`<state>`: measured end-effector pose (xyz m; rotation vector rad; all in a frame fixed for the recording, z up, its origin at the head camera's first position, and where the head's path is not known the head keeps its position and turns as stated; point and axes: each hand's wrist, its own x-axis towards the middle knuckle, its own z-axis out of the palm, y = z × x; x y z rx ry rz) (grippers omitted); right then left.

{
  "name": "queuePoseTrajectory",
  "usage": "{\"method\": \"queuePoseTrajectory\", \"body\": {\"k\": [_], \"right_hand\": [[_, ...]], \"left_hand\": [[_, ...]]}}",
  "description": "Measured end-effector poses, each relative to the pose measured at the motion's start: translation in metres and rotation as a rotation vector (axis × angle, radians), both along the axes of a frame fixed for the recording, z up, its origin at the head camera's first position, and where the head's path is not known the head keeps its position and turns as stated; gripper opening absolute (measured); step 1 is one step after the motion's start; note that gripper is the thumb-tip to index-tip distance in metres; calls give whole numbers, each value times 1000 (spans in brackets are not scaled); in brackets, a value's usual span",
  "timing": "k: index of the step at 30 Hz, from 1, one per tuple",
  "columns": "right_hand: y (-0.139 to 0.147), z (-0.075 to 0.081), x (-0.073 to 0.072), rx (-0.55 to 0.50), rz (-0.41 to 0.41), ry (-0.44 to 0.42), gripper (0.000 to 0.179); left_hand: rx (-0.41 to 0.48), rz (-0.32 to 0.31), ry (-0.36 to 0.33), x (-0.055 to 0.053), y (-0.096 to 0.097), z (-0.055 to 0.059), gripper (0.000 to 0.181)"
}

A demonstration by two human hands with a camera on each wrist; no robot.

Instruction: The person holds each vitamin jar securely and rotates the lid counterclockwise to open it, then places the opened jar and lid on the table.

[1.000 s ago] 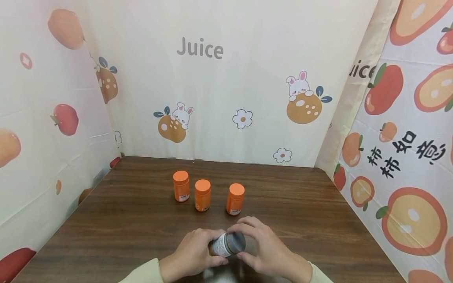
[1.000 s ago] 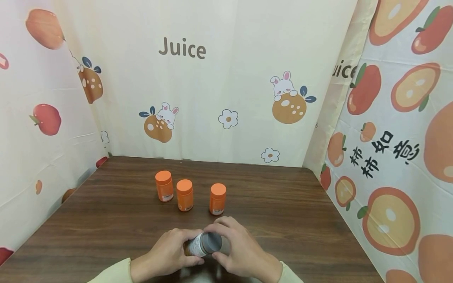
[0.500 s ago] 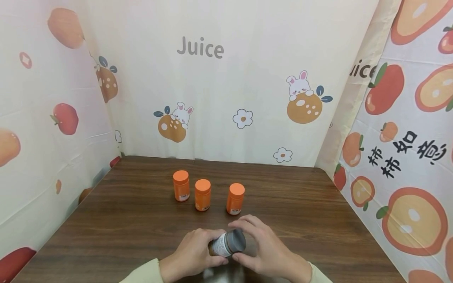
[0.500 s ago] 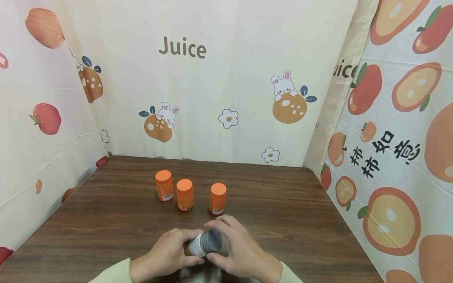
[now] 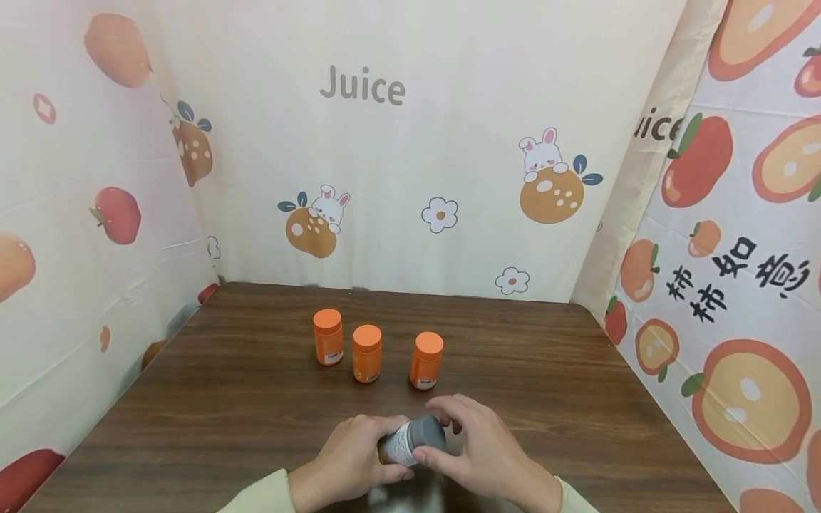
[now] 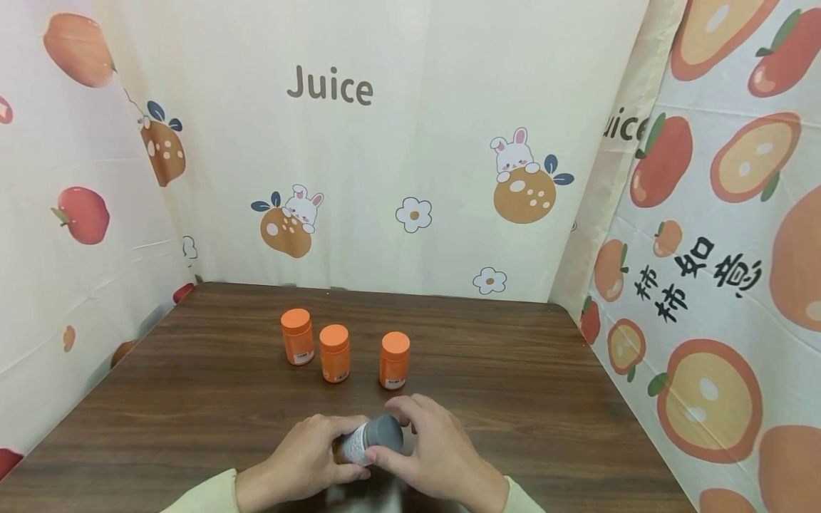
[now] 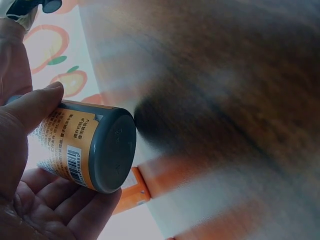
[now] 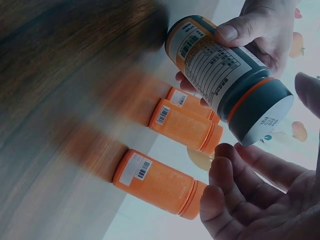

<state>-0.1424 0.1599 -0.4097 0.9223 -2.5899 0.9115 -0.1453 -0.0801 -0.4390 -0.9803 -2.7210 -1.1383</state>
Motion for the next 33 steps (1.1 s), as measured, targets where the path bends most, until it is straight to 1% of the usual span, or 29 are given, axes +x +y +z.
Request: {"method": "queuePoseTrajectory", "body": {"k": [5, 10, 14, 20, 28, 33], "right_hand": [[-1, 1, 0, 6, -5, -30, 41], [0, 2, 0, 12, 8, -58, 38], [0, 1, -1, 10, 31, -23, 36], [1, 0, -2, -8, 81, 35, 38], [4, 2, -2, -12, 144, 35, 42], [5, 3, -3, -12, 197, 57, 46]], "left_hand": [[1, -1, -7, 0, 0, 0, 34], [-1, -1, -12, 0, 1, 1, 35], [-2, -6, -6, 0, 0, 1, 36], [-2, -7, -1, 0, 0, 0, 36], [-5, -8, -1, -1, 0, 0, 38], [-8, -8, -6, -1, 0, 0, 40]]}}
